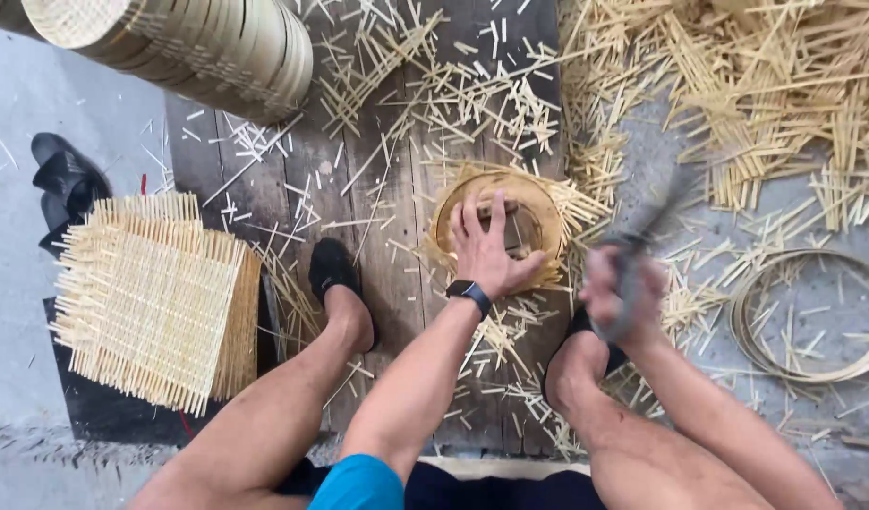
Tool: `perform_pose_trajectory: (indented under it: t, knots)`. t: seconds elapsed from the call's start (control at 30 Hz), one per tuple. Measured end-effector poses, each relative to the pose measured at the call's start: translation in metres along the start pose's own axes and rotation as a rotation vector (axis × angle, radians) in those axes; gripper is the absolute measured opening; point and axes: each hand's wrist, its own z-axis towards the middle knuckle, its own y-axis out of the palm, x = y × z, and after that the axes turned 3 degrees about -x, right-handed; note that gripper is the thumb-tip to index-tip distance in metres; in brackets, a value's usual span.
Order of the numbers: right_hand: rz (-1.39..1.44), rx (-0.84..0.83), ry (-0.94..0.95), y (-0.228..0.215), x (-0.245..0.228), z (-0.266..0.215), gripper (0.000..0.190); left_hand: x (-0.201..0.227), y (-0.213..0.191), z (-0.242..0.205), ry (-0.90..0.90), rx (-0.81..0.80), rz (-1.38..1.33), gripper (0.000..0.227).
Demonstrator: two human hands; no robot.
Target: The person is crafting a bamboo basket or container by weaving and trimming bamboo strips around a wooden form.
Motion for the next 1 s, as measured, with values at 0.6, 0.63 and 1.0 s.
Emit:
perform_pose_trajectory:
  t: [0.6,0.63,1.0]
  knots:
    - [-1.359,-0.207,-0.141,-0.057,0.039,0.044,0.073,0.008,0.024,-0.006,-0.051,-0.098,0.035,0.115]
    - [-1.413,-0.220,-0.048,-0.052,0.037,0.049,0.074,0.014,0.016,-0.008,-0.028,-0.160,0.040,0.112]
    - [-1.434,-0.075,-0.187,-0.045,0.053,0.048,0.056,0.051,0.018,0.002,-0.373,-0.002,-0.108,0.118]
